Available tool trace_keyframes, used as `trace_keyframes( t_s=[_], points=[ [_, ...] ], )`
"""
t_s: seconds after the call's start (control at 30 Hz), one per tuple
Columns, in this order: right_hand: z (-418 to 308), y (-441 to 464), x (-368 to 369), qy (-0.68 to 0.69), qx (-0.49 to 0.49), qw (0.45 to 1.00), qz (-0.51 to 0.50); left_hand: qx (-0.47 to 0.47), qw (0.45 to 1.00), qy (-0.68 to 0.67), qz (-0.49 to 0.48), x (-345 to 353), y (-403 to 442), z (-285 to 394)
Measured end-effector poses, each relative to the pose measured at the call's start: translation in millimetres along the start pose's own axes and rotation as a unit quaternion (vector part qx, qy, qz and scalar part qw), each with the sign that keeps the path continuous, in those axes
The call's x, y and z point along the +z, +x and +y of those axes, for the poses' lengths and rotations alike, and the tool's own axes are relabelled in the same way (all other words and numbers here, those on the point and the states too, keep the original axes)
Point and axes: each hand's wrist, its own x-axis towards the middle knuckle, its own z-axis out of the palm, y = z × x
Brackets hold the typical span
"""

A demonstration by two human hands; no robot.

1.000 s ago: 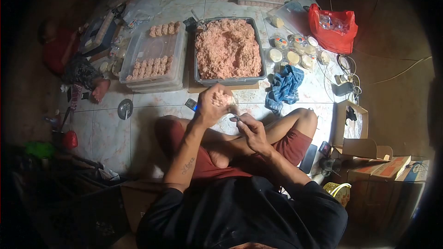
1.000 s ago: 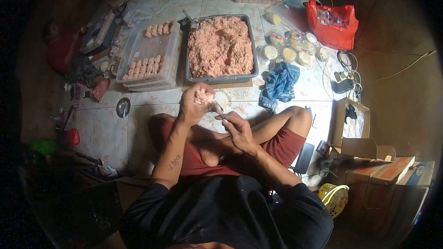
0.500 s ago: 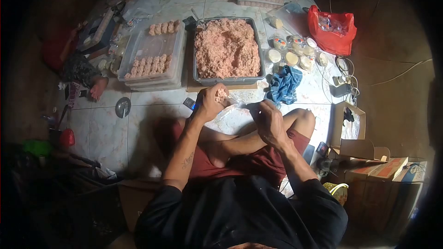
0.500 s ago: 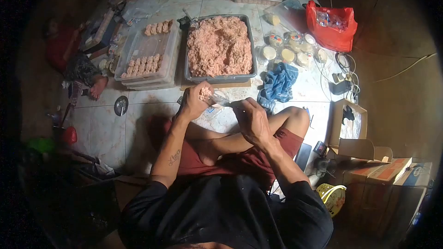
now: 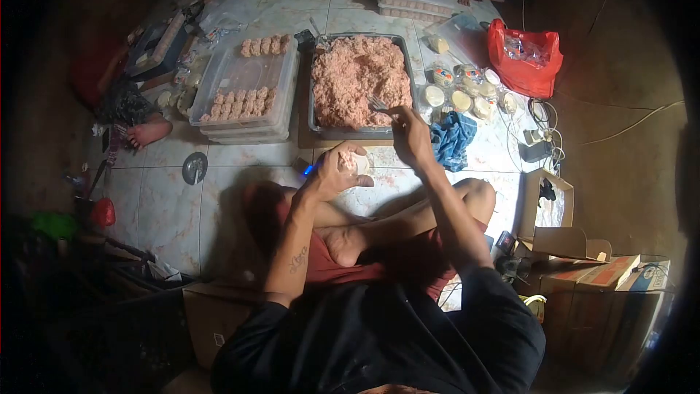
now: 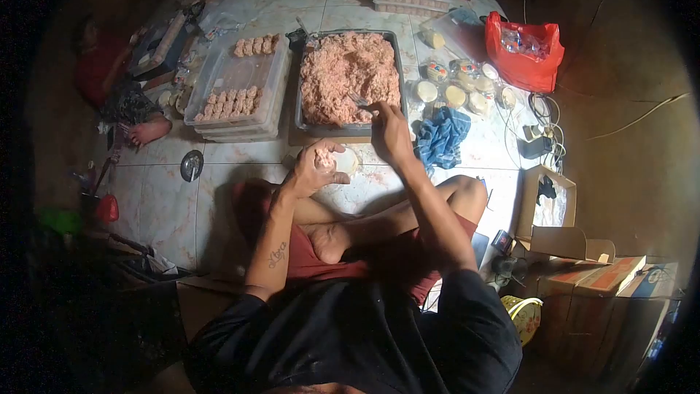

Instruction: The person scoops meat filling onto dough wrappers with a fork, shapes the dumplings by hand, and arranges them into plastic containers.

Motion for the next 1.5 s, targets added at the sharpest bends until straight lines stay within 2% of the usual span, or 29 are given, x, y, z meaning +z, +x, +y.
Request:
trace_keyframes(
  t_s=[0.03, 0.07, 0.13, 0.23, 0.3, 0.37, 0.4, 0.43, 0.5, 0.57, 0.6, 0.7, 0.73, 0.77, 0.83, 0.87, 0.93, 1.03, 1.07, 1.1, 1.2, 1.23, 1.3, 1.33, 1.37, 1.4, 1.43, 1.47, 1.5],
  points=[
    [32.0, 4.1, 11.8, -0.080, -0.117, 0.990, -0.001, 0.007, 1.000, -0.012, 0.017, -0.1, -1.4, 6.3],
    [54.9, 3.0, 16.3, -0.081, -0.120, 0.989, -0.001, -0.048, 0.998, 0.006, -0.041, -7.4, -1.4, 14.5],
    [65.3, 5.9, 14.9, -0.206, -0.063, 0.961, -0.176, -0.049, 0.999, 0.014, -0.019, -5.8, -4.4, 7.3],
    [11.8, 4.5, -18.1, -0.260, -0.011, 0.950, -0.171, -0.026, 0.999, 0.030, 0.018, -12.1, -9.4, 10.7],
    [-28.5, -1.6, -38.7, -0.221, 0.001, 0.952, -0.213, -0.012, 0.998, -0.064, 0.009, -15.2, -7.5, 16.5],
    [-33.6, -22.1, -48.0, -0.026, -0.102, 0.982, -0.160, 0.002, 1.000, -0.012, -0.021, -1.9, -2.5, -35.7],
    [-43.8, -36.1, -49.8, -0.027, -0.135, 0.981, -0.139, 0.014, 0.999, 0.012, 0.047, 11.8, -2.2, -63.9],
    [-59.8, -50.0, -51.3, -0.027, -0.168, 0.978, -0.118, 0.088, 0.993, 0.048, 0.064, 15.6, -1.3, -74.5],
    [-92.3, -56.6, -70.8, -0.006, -0.101, 0.976, -0.195, 0.231, 0.958, 0.126, 0.113, 23.0, 0.7, -95.0],
    [-87.9, -54.0, -77.4, -0.029, -0.068, 0.964, -0.257, 0.083, 0.992, 0.090, 0.040, 12.7, 0.8, -43.6],
    [-99.1, -50.6, -85.2, 0.001, -0.044, 0.975, -0.219, -0.004, 0.999, 0.044, -0.003, 0.3, 3.7, 3.8],
    [-109.7, -49.7, -81.3, 0.058, -0.014, 0.993, -0.105, 0.039, 0.999, 0.006, 0.024, 4.1, 6.5, -13.4],
    [-103.2, -53.8, -81.0, 0.024, -0.009, 0.994, -0.106, 0.039, 0.997, -0.064, 0.032, 4.1, 1.6, -1.6],
    [-114.1, -51.4, -88.9, 0.048, -0.015, 0.993, -0.103, 0.034, 0.999, -0.026, -0.005, -7.3, 0.2, -1.6],
    [-121.1, -55.2, -84.8, 0.082, -0.008, 0.995, -0.059, 0.070, 0.994, -0.066, 0.050, -10.1, -3.0, 3.4],
    [-90.9, -70.8, -61.1, 0.151, 0.022, 0.985, -0.076, 0.074, 0.994, -0.042, 0.072, -6.1, -1.9, 5.4],
    [-111.8, -68.3, -59.5, 0.088, -0.006, 0.984, -0.153, 0.071, 0.993, -0.018, 0.090, -4.5, -5.6, 15.3],
    [-116.2, -64.7, -72.4, 0.082, 0.015, 0.988, -0.127, 0.004, 0.998, -0.009, 0.058, -11.9, -2.5, 33.1],
    [-122.2, -65.8, -80.2, 0.085, 0.038, 0.991, -0.101, 0.118, 0.982, -0.113, 0.090, -11.1, -1.2, 21.4],
    [-118.7, -67.8, -77.7, 0.083, 0.038, 0.991, -0.100, 0.119, 0.982, -0.115, 0.090, -8.8, 0.6, 13.9],
    [-116.7, -76.1, -63.8, 0.072, 0.027, 0.984, -0.162, 0.122, 0.983, 0.112, 0.080, 7.2, 4.9, 2.9],
    [-114.0, -77.1, -61.3, 0.068, 0.006, 0.989, -0.132, 0.140, 0.968, 0.109, 0.178, 15.0, 3.4, 8.2],
    [-115.0, -75.0, -70.5, 0.077, 0.077, 0.988, -0.114, 0.065, 0.989, -0.104, 0.082, 2.6, 2.3, 20.8],
    [-112.6, -75.7, -69.6, 0.074, 0.074, 0.988, -0.115, 0.067, 0.989, -0.105, 0.084, -4.3, 0.1, 20.0],
    [-106.6, -80.4, -65.4, 0.160, 0.074, 0.981, -0.078, 0.029, 0.991, -0.121, 0.051, -10.2, -6.2, 17.8],
    [-86.8, -88.7, -50.1, 0.373, 0.231, 0.893, -0.100, -0.005, 0.991, -0.136, 0.015, -12.0, -8.0, 16.7],
    [-87.3, -85.9, -40.2, 0.544, 0.389, 0.742, -0.046, 0.001, 0.990, -0.140, 0.011, -6.3, -5.0, 13.4],
    [-90.2, -90.0, -45.0, 0.329, 0.207, 0.917, -0.085, 0.029, 0.996, -0.080, 0.039, 2.8, 0.8, 7.7],
    [-111.4, -80.4, -58.0, 0.072, 0.003, 0.991, -0.116, 0.061, 0.995, -0.020, 0.071, 9.9, 7.9, 5.9]
  ],
)
